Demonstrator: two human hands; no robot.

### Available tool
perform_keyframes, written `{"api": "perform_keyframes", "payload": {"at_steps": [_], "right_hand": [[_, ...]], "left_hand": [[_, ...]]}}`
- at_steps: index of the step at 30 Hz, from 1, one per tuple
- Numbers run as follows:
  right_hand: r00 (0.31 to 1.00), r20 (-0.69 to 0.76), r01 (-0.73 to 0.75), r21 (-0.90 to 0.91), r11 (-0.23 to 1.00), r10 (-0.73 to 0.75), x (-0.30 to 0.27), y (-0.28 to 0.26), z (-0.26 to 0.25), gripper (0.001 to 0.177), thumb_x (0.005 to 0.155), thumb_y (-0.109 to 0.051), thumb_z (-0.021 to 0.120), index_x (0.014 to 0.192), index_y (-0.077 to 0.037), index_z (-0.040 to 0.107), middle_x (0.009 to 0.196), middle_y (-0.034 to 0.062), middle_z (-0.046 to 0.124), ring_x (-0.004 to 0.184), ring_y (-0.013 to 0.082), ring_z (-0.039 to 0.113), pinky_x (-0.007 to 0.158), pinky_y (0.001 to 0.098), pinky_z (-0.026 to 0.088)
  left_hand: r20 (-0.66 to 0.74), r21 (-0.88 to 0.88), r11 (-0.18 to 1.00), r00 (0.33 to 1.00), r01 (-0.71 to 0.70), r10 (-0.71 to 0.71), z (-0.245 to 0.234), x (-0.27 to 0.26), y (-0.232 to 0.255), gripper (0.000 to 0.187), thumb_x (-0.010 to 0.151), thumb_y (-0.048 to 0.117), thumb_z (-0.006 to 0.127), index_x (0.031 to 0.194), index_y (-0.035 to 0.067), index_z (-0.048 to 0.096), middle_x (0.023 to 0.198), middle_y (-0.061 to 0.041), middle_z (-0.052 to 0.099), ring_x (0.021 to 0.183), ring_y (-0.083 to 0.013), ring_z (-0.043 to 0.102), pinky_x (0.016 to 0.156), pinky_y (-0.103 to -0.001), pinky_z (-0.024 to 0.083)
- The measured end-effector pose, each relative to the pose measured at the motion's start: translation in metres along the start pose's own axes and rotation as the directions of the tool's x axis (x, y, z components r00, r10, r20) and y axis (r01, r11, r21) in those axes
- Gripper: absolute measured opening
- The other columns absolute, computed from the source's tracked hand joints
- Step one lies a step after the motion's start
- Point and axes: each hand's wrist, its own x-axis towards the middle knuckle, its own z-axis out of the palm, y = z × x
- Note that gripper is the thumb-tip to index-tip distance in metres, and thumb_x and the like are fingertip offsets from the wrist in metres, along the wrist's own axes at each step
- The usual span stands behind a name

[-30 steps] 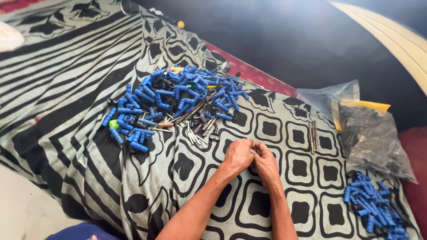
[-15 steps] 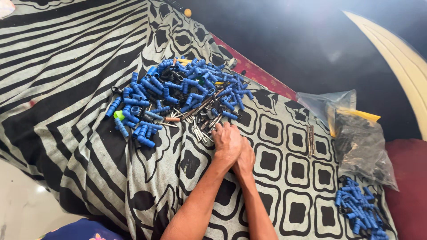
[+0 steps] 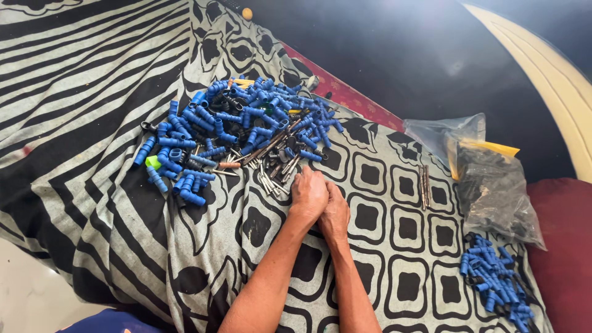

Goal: The person joins blue plastic pneumatic elbows to small black connector pieces by hand while sitting on a bed.

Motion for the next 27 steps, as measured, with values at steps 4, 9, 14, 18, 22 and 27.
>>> {"api": "perform_keyframes", "payload": {"at_steps": [4,9,14,18,22,27], "right_hand": [[0.996,0.048,0.085,-0.181,0.98,-0.077,0.004,0.008,0.002,0.038,0.091,-0.032,0.065,0.123,-0.013,0.067,0.115,0.0126,0.07,0.106,0.0356,0.066,0.087,0.0449,0.05],[0.988,0.048,0.155,-0.204,0.967,-0.149,0.002,0.014,0.001,0.043,0.091,-0.03,0.064,0.13,-0.012,0.064,0.118,0.0125,0.067,0.109,0.0363,0.063,0.087,0.0459,0.05],[0.995,0.078,-0.089,0.344,0.935,0.066,0.008,0.016,-0.009,0.027,0.091,-0.014,0.066,0.116,-0.008,0.073,0.107,0.0011,0.072,0.082,0.0122,0.062,0.075,0.0274,0.053],[0.978,0.139,-0.202,0.463,0.863,0.154,0.006,0.017,-0.018,0.022,0.09,-0.01,0.069,0.111,-0.006,0.074,0.095,-0.0025,0.072,0.073,0.006,0.057,0.064,0.0229,0.047],[0.974,0.15,-0.221,0.433,0.874,0.172,0.005,0.01,-0.029,0.025,0.088,-0.008,0.069,0.112,-0.007,0.074,0.094,-0.0014,0.073,0.073,0.0058,0.06,0.063,0.0231,0.049],[0.965,0.171,-0.24,0.252,0.938,0.201,0.002,-0.003,-0.043,0.026,0.093,-0.016,0.069,0.116,-0.006,0.073,0.093,-0.0002,0.075,0.073,0.0082,0.063,0.065,0.0242,0.052]], "left_hand": [[-0.034,-0.103,0.994,0.999,-0.023,0.02,-0.004,-0.002,-0.002,0.024,0.087,0.011,0.065,0.108,-0.001,0.066,0.117,-0.026,0.056,0.109,-0.0455,0.062,0.096,-0.05,0.052],[-0.043,-0.265,0.963,0.998,-0.056,0.046,-0.009,-0.003,0.0,0.034,0.083,0.006,0.061,0.116,-0.002,0.063,0.116,-0.03,0.053,0.104,-0.0479,0.062,0.092,-0.051,0.051],[-0.016,-0.254,0.967,1.0,0.003,-0.007,0.011,0.01,-0.013,0.03,0.084,0.007,0.06,0.111,-0.006,0.065,0.111,-0.033,0.061,0.106,-0.049,0.063,0.094,-0.05,0.052],[0.112,-0.136,0.989,0.993,0.056,-0.041,0.019,0.013,-0.021,0.025,0.087,0.014,0.062,0.101,-0.004,0.073,0.109,-0.032,0.069,0.106,-0.0446,0.068,0.096,-0.048,0.054],[0.061,-0.083,0.996,0.998,-0.028,0.034,0.009,0.003,-0.018,0.022,0.084,0.014,0.069,0.098,-0.002,0.074,0.111,-0.032,0.064,0.103,-0.0453,0.065,0.093,-0.049,0.052],[0.146,-0.095,0.995,0.989,0.011,0.003,-0.01,-0.003,-0.006,0.017,0.08,0.019,0.078,0.092,0.007,0.077,0.111,-0.022,0.069,0.105,-0.0392,0.066,0.093,-0.047,0.052]]}}
